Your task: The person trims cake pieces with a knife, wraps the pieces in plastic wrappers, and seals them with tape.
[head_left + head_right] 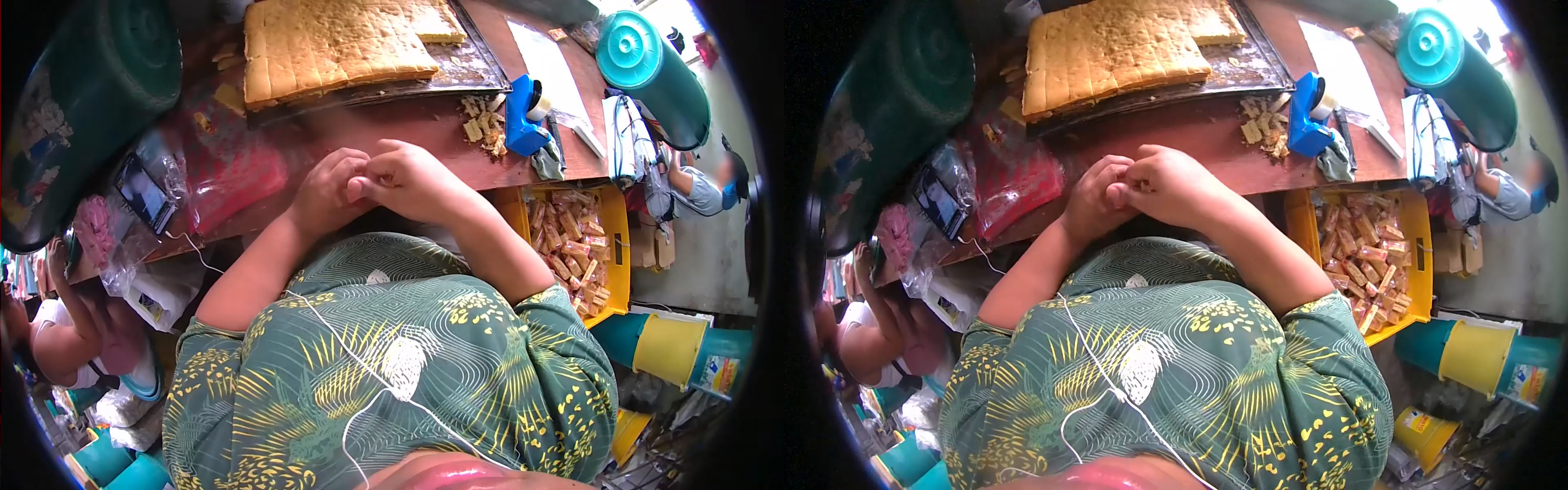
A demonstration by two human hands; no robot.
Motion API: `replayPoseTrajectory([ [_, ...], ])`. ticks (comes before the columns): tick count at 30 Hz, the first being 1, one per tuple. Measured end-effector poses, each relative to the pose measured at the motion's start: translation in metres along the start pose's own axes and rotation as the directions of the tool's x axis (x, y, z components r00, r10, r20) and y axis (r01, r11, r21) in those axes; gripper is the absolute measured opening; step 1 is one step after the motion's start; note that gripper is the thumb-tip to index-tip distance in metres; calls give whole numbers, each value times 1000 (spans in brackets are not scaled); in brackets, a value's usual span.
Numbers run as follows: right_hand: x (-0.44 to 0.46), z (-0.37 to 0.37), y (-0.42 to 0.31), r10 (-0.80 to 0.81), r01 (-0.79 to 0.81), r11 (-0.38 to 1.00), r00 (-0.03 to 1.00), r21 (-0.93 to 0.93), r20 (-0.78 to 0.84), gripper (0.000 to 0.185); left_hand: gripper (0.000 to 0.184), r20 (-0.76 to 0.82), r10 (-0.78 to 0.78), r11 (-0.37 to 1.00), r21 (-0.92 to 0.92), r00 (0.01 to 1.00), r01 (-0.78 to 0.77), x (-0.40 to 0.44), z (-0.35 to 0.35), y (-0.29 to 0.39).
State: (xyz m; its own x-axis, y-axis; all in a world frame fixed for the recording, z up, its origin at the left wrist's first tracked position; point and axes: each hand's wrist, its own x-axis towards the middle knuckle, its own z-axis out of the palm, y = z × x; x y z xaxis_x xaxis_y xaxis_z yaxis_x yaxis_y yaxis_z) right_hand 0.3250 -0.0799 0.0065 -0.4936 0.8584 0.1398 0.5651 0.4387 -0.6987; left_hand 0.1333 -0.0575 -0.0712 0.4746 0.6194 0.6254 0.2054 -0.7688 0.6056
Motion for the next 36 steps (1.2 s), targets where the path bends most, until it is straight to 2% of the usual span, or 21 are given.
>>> replayPoseTrajectory([
  [2, 4, -1, 19, 48, -41, 969, 999, -243, 24, 38, 48, -39, -7, 1000, 30, 999, 8, 0, 1, 3],
  [4, 1, -15, 21, 385, -343, 909, 908, -235, 165, 44, 48, 26, -12, 1000, 23, 1000, 12, -3, 1, 0],
  [6, -17, -22, 39, 407, -378, 897, 909, -229, 95, 42, 47, 59, -17, 1000, 3, 998, 17, -3, 1, -1],
  [9, -47, -15, 60, 261, -267, 962, 961, -61, -89, 38, 44, 54, -11, 999, -38, 998, 13, 0, 2, -2],
  [10, -52, -5, 57, 50, -45, 998, 984, 34, -170, 40, 42, 53, -2, 999, -52, 999, 4, 2, 4, -3],
  [12, -58, 6, 43, -49, 42, 997, 993, -68, -109, 41, 40, 87, 38, 998, -47, 996, -34, 4, 6, 3],
  [13, -61, 3, 35, 172, -171, 984, 985, -54, 10, 41, 39, 120, 74, 997, -26, 990, -71, 10, 4, 9],
  [15, -81, -10, 46, 289, -279, 953, 954, 122, -79, 42, 31, 172, 182, 982, 11, 968, -187, 28, -15, 19],
  [17, -107, -47, 47, 319, -317, 948, 932, 39, -171, 45, 28, -10, 168, 978, 123, 986, -166, 43, -50, 23],
  [18, -120, -82, 34, 273, -308, 941, 935, -137, -226, 47, 26, -100, 164, 973, 180, 981, -144, 43, -65, 18],
  [19, -135, -114, 27, 316, -374, 857, 925, -355, -211, 43, 21, -199, 117, 956, 287, 973, -56, 38, -82, 6],
  [20, -153, -140, 23, 333, -416, 803, 907, -427, -256, 36, 17, -300, 82, 922, 385, 950, 42, 33, -101, -8],
  [22, -175, -177, 15, 310, -491, 625, 870, -607, -384, 31, 24, -337, -23, 853, 485, 941, 194, 18, -129, -31],
  [24, -175, -186, 19, 238, -610, 569, 764, -552, -599, 30, 31, -332, -107, 737, 606, 937, 299, -3, -143, -50],
  [25, -164, -185, 18, 221, -577, 657, 763, -485, -608, 28, 34, -306, -146, 661, 677, 941, 323, -16, -143, -61],
  [26, -151, -179, 19, 207, -497, 731, 814, -467, -542, 28, 38, -281, -188, 583, 739, 941, 337, -26, -141, -67],
  [27, -133, -171, 20, 187, -417, 796, 859, -439, -477, 28, 41, -270, -456, 520, 692, 848, 500, -36, -138, -72],
  [30, -74, -146, 12, 106, -172, 914, 976, -368, -191, 30, 37, -320, -560, 603, 474, 764, 641, -45, -130, -75],
  [32, -40, -131, 43, 95, -122, 976, 984, -179, -151, 34, 35, -294, -592, 609, 446, 750, 655, -43, -131, -71],
  [34, 3, -119, 56, 174, -222, 941, 965, -255, -195, 38, 34, -267, -567, 627, 473, 779, 619, -42, -134, -70],
  [36, 38, -106, 90, 41, -118, 948, 966, -294, -256, 42, 33, -228, -491, 650, 547, 841, 528, -45, -133, -72],
])
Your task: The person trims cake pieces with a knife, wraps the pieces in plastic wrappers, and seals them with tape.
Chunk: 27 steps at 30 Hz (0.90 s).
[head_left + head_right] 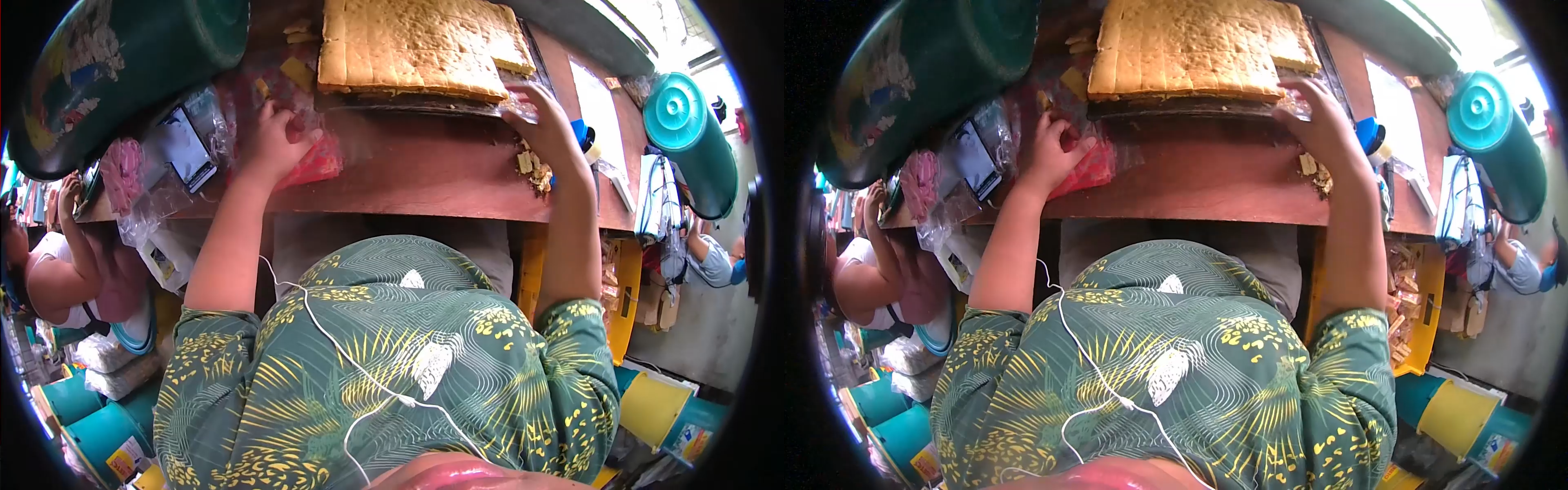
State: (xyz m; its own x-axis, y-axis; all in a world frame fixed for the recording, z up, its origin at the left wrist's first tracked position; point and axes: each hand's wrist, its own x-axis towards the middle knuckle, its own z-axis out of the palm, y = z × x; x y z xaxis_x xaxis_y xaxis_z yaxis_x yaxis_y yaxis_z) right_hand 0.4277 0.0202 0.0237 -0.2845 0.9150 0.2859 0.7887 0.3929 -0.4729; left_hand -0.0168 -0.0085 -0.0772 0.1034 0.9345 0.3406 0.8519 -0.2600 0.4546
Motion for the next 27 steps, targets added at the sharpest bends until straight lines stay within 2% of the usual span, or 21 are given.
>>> replayPoseTrajectory([
  [2, 27, 21, 13, -66, 63, 995, 997, -73, -37, 52, 33, -48, -28, 996, -83, 998, 23, 2, 13, -16],
  [6, 56, 40, 24, -71, 74, 987, 997, -146, 20, 64, 31, -109, -102, 983, -162, 989, 84, 2, 31, -41],
  [8, 59, 43, 26, -116, 115, 982, 993, -147, 6, 65, 29, -78, -142, 980, -150, 987, 129, 3, 15, -15],
  [9, 61, 40, 26, -45, 48, 986, 999, -161, 25, 68, 28, -63, -163, 978, -142, 985, 153, 2, 8, -4],
  [12, 59, 31, 32, -87, 88, 962, 996, -257, 15, 72, 29, -144, 17, 999, -27, 990, -21, 0, 8, 0],
  [16, 52, 38, 36, -114, 112, 940, 993, -322, 11, 72, 32, -151, -58, 996, -80, 987, 47, 0, 24, -22],
  [18, 51, 33, 35, -77, 67, 935, 997, -347, -17, 73, 32, -141, -90, 983, -169, 986, 65, 3, 28, -30],
  [23, 47, 24, 36, -9, -32, 873, 997, -487, -82, 70, 26, -103, -91, 996, -25, 990, 89, 0, 6, 4],
  [26, 49, 29, 44, 112, -120, 927, 993, -355, -41, 69, 29, -97, -82, 996, -44, 992, 78, 2, 16, -14],
  [27, 49, 38, 50, 134, -148, 917, 989, -370, -65, 66, 31, -94, -83, 995, -59, 992, 78, 3, 23, -25],
])
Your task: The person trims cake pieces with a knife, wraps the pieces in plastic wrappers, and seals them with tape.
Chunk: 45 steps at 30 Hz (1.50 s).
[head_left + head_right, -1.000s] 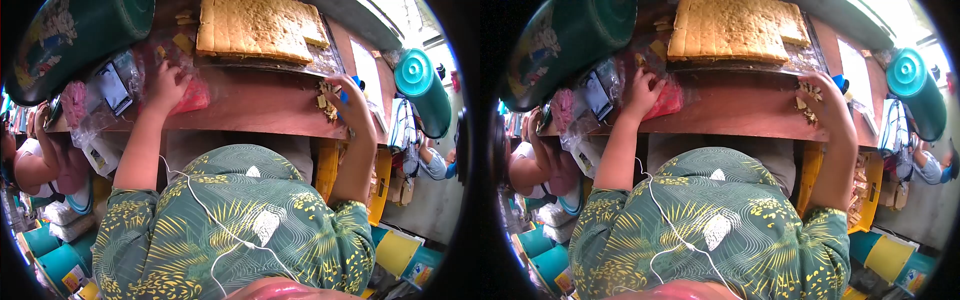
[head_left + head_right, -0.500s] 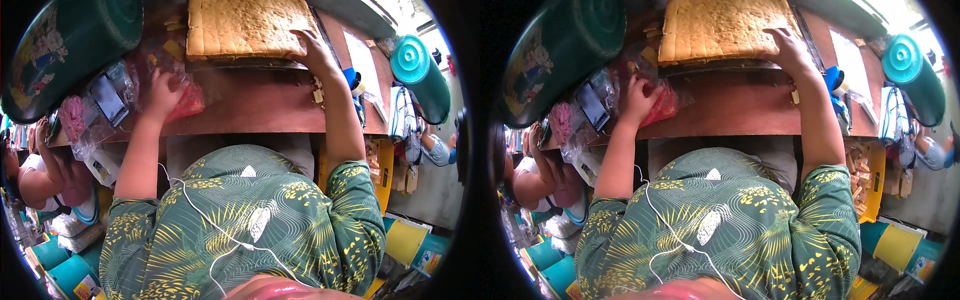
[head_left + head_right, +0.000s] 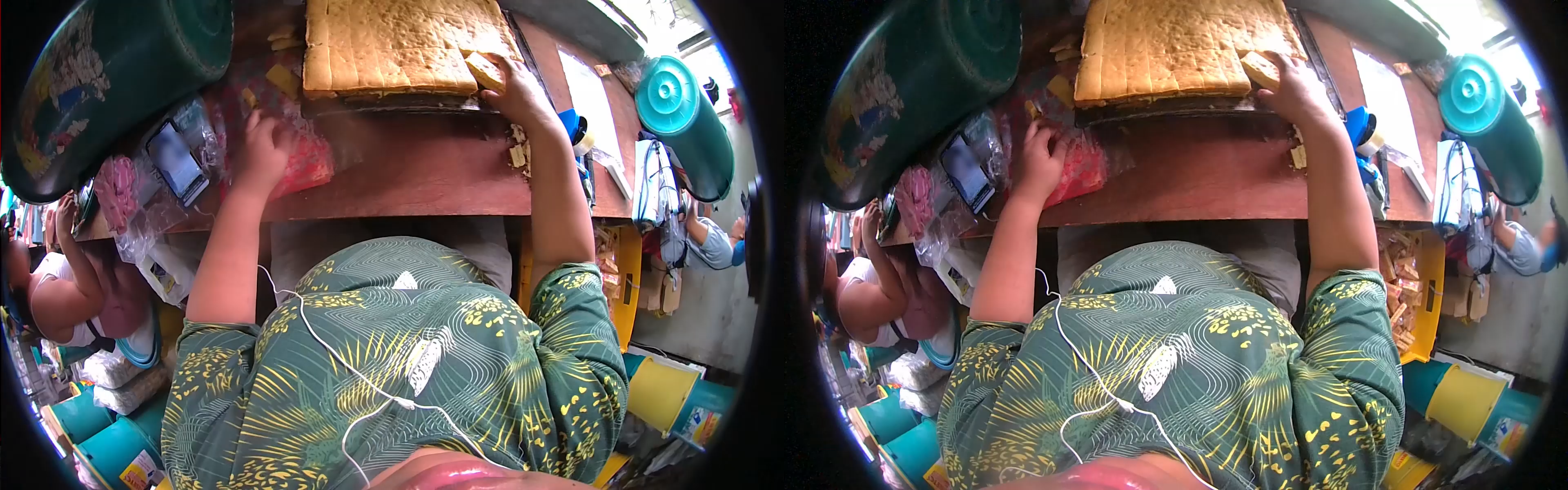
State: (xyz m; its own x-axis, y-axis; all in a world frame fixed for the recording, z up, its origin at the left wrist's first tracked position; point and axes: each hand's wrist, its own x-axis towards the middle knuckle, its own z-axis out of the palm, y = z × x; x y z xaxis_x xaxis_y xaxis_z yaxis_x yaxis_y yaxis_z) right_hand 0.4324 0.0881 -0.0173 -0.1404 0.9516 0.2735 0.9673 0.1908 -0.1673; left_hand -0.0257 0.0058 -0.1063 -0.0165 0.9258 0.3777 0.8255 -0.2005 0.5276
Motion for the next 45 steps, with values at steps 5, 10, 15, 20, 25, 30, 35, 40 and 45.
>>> replayPoseTrajectory([
  [5, -2, -4, 10, 72, -68, 992, 997, 103, -38, 59, 26, 15, -54, 998, -42, 998, 54, 2, -12, 13],
  [10, -70, -3, 10, 285, -59, 718, 934, 694, -216, 50, 37, -94, -231, 956, -209, 968, 207, 23, -29, -4],
  [15, -157, 43, 10, 182, 129, 743, 905, 657, -384, 44, 54, -79, -45, 971, 230, 996, 62, 67, -18, -39],
  [20, -175, 53, 9, 249, 69, 732, 899, 678, -360, 46, 39, 301, -408, 913, 130, 862, 387, 112, -25, -23],
  [25, -171, 42, -2, 175, 89, 784, 917, 614, -357, 44, 33, 12, -337, 824, -480, 942, 300, 153, 0, -35],
  [30, -172, 50, 7, 253, 80, 712, 898, 698, -361, 44, 50, 77, 108, 962, 243, 991, -124, 138, -20, -13],
  [35, -174, 45, 3, 347, 95, 578, 871, 810, -349, 52, 51, 285, 139, 822, 502, 949, -271, 114, -17, -10],
  [40, -173, 39, 12, 485, 116, 267, 842, 957, -237, 46, 52, 247, 126, 890, 399, 961, -220, 147, -35, -42],
  [45, -171, 43, 24, 547, 212, 12, 817, 977, -184, 41, 38, -242, 294, 938, 261, 925, -230, 154, -42, -9],
])
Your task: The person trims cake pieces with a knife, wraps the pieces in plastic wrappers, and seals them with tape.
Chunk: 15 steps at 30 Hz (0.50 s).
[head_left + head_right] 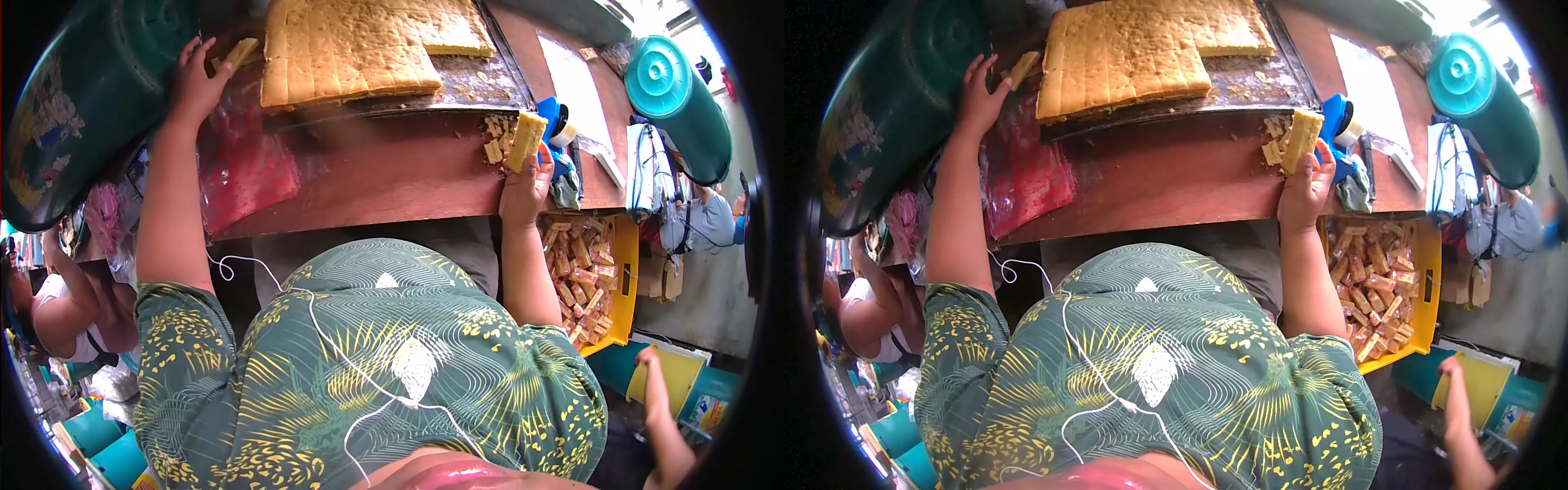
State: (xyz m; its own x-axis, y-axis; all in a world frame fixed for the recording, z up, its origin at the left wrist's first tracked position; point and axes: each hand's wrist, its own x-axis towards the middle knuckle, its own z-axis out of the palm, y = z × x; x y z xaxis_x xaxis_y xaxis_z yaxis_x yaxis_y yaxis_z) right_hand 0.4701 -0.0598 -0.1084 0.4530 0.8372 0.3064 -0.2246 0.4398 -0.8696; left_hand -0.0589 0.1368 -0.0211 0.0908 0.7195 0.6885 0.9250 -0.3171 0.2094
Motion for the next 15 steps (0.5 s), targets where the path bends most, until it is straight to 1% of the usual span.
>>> replayPoseTrajectory([
  [3, -2, 0, -2, -5, 5, 1000, 1000, 9, -4, 43, 34, 165, -63, 984, -155, 984, 89, -24, -13, 13],
  [5, -5, 2, -3, -8, 8, 1000, 1000, 19, 4, 45, 31, 216, -155, 962, -190, 964, 197, -59, -15, 22],
  [7, -7, 4, -7, 48, -49, 987, 999, 151, 10, 43, 29, 245, -237, 951, -140, 940, 276, -97, -9, 23],
  [8, -7, 6, -10, 77, -79, 973, 997, 215, 19, 43, 28, 247, -202, 963, -127, 948, 239, -108, -15, 33],
  [10, -9, 10, -17, 213, -246, 886, 969, 392, 128, 43, 28, 259, -140, 980, -98, 956, 171, -130, -21, 53],
  [11, -12, 11, -18, 273, -331, 819, 943, 468, 189, 44, 27, 268, -111, 983, -110, 957, 145, -134, -15, 40],
  [12, -14, 13, -18, 313, -393, 781, 919, 485, 241, 44, 26, 317, -140, 973, -129, 938, 189, -135, -10, 26],
  [14, -12, 18, -16, 369, -507, 695, 860, 510, 353, 46, 23, 401, -190, 948, -161, 896, 273, -125, -13, 20],
  [15, -13, 18, -12, 368, -552, 653, 830, 518, 420, 46, 21, 293, -194, 951, -177, 936, 252, -125, -14, 21],
])
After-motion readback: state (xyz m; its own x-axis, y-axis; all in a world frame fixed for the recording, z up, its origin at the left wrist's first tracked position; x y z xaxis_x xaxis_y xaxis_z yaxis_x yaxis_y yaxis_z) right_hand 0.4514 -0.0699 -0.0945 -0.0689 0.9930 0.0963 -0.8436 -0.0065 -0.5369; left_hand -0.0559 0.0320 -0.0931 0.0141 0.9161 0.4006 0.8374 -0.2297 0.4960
